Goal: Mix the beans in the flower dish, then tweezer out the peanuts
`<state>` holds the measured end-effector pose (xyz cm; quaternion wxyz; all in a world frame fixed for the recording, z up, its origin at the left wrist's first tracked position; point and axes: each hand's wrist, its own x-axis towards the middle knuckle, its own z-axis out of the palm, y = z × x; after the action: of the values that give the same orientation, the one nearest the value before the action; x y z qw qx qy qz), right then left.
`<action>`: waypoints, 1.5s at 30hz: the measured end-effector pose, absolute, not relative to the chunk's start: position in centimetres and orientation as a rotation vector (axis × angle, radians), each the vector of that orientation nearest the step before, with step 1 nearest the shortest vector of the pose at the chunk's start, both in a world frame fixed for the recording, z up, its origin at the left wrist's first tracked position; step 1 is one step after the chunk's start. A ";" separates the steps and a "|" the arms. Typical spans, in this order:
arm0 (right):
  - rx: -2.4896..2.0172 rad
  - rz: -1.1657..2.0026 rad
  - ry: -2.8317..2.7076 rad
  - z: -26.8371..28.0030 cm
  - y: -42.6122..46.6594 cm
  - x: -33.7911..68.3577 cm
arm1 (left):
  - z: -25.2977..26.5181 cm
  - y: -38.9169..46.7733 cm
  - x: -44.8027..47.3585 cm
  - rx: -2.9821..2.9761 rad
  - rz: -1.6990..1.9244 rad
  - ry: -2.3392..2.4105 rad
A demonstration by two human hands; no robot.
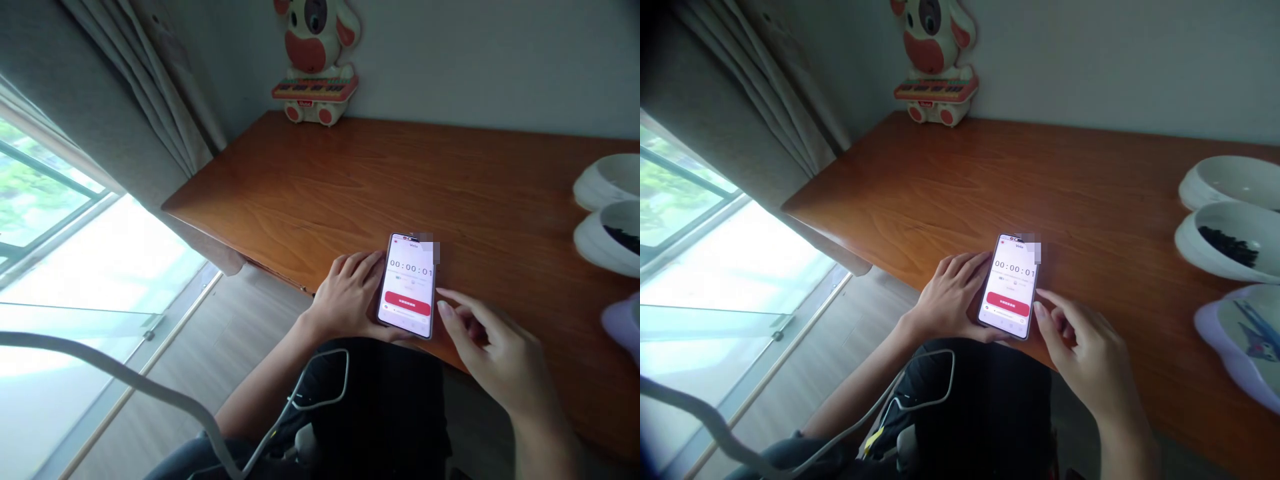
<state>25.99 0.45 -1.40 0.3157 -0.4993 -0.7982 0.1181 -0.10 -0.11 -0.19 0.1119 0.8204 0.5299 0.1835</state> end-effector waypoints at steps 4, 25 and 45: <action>-1.295 0.329 -2.110 -1.4 0.5 26.0 | -0.2 -0.1 -0.1 2.431 0.549 1.546; -1.201 0.502 -2.105 -1.0 0.7 26.1 | 0.0 -0.2 0.6 2.459 0.427 1.648; -1.302 0.535 -2.061 -0.7 0.8 25.7 | -0.1 0.5 0.0 2.452 0.519 1.586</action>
<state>25.69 0.80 -0.68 0.3174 -0.4946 -0.7831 0.2035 -0.03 0.52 -0.14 0.0877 0.8235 0.5327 0.1744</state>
